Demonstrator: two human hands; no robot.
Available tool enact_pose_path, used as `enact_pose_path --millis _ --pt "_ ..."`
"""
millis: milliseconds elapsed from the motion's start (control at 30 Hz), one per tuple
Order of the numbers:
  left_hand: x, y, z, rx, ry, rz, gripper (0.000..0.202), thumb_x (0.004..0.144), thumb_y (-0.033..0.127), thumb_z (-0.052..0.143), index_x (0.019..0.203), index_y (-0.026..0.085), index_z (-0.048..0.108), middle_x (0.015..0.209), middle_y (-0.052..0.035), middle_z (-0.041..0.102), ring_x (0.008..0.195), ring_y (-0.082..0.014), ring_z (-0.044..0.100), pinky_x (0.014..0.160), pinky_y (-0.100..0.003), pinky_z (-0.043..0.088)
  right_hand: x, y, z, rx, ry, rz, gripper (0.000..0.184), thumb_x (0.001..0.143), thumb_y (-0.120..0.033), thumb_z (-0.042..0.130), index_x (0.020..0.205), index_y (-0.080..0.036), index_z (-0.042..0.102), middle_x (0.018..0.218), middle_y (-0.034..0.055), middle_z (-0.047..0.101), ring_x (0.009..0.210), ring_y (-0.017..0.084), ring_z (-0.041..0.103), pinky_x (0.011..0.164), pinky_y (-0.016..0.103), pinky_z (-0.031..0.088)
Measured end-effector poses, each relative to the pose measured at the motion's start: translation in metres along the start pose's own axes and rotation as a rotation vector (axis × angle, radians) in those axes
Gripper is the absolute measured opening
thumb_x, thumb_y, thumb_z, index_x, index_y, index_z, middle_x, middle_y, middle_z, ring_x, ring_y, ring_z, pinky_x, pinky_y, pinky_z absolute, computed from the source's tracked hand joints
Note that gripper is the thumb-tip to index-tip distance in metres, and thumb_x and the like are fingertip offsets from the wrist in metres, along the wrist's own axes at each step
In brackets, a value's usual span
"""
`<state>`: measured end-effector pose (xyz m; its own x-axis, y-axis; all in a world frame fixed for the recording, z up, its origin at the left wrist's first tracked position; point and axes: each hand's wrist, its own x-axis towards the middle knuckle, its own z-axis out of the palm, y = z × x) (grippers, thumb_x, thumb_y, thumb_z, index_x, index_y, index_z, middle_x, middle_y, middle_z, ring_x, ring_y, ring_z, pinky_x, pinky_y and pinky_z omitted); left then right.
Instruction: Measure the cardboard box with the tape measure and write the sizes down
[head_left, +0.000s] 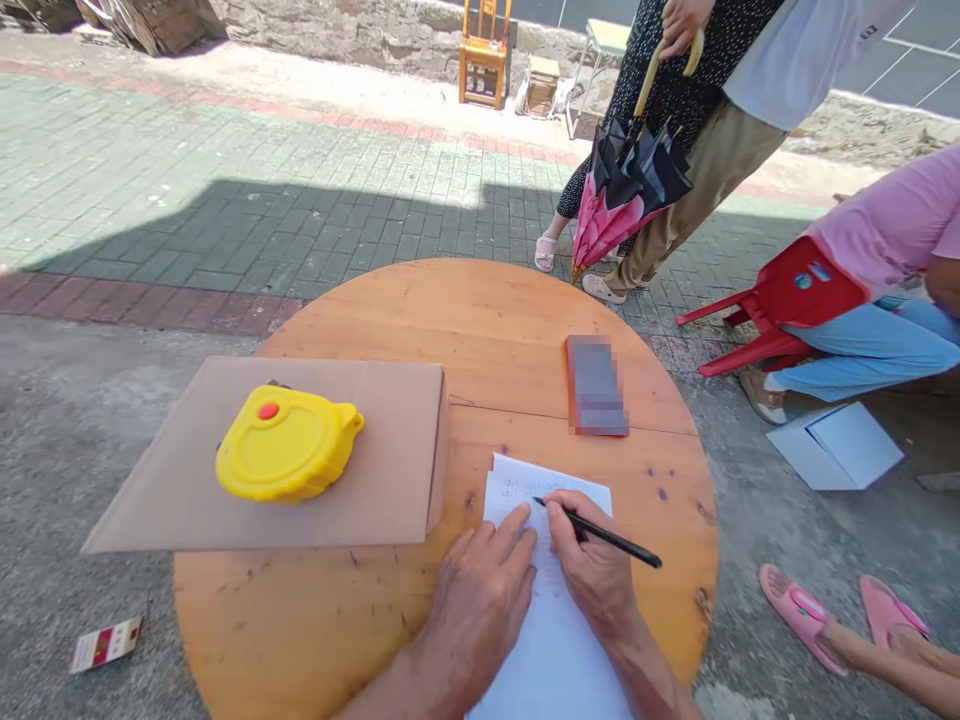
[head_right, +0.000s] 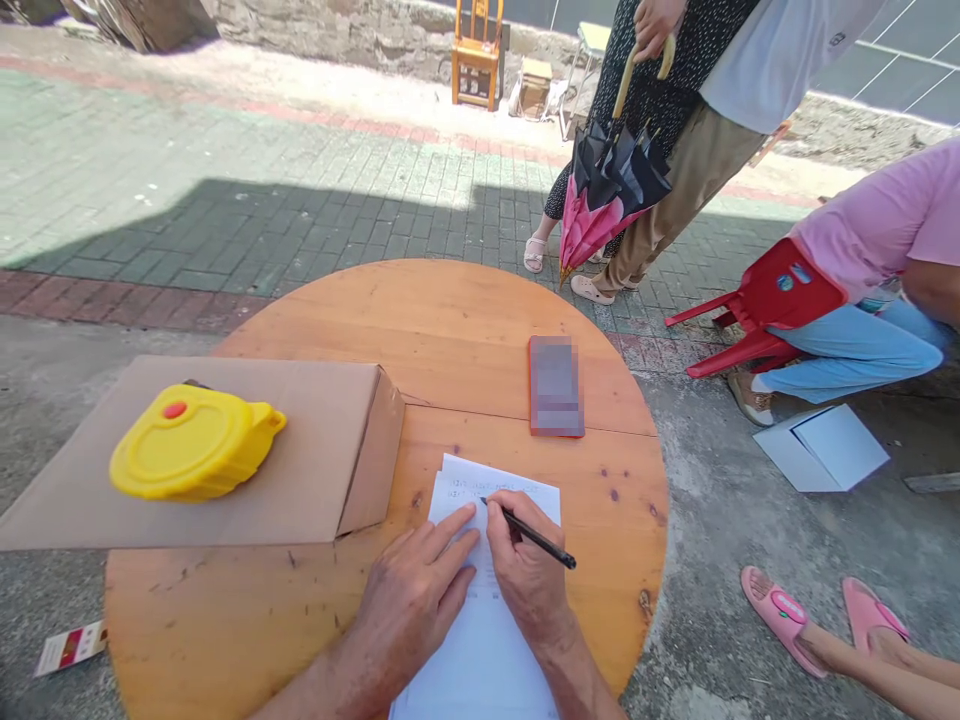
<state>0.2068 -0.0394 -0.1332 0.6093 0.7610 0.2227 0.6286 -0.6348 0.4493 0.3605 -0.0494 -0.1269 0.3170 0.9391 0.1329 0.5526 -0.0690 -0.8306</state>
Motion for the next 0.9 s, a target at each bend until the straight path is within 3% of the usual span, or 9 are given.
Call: enact_pose_path --millis 400,667,900 --pt "0.0018 0.0004 -0.0008 0.008 0.021 0.025 0.027 0.088 0.012 0.048 0.11 0.021 0.061 0.13 -0.0019 0.062 0.077 -0.0207 0.06 0.063 -0.036 0.05 -0.0005 0.0014 0.0002 0.01 0.043 0.006 0.018 0.091 -0.028 0.052 0.082 -0.02 0.065 0.061 -0.0012 0.06 0.05 0.012 0.054 0.048 0.023 0.045" --pt "0.0007 -0.0001 -0.0006 -0.017 0.003 0.01 0.028 0.088 0.012 0.048 0.112 0.021 0.06 0.131 -0.0025 0.062 0.08 -0.0215 0.062 0.065 -0.036 0.051 0.0007 -0.0017 0.0004 -0.029 0.042 -0.098 0.016 0.091 -0.023 0.053 0.081 -0.02 0.064 0.072 0.0008 0.066 0.064 0.013 0.062 0.061 0.023 0.05" --pt "0.0006 -0.0004 -0.0003 -0.017 -0.001 0.007 0.028 0.088 0.012 0.05 0.112 0.021 0.06 0.131 -0.0021 0.062 0.082 -0.0218 0.063 0.067 -0.037 0.052 -0.0003 0.0015 -0.0005 -0.003 0.008 -0.022 0.017 0.092 -0.025 0.052 0.084 -0.019 0.065 0.068 -0.0004 0.064 0.055 0.012 0.058 0.052 0.022 0.047"
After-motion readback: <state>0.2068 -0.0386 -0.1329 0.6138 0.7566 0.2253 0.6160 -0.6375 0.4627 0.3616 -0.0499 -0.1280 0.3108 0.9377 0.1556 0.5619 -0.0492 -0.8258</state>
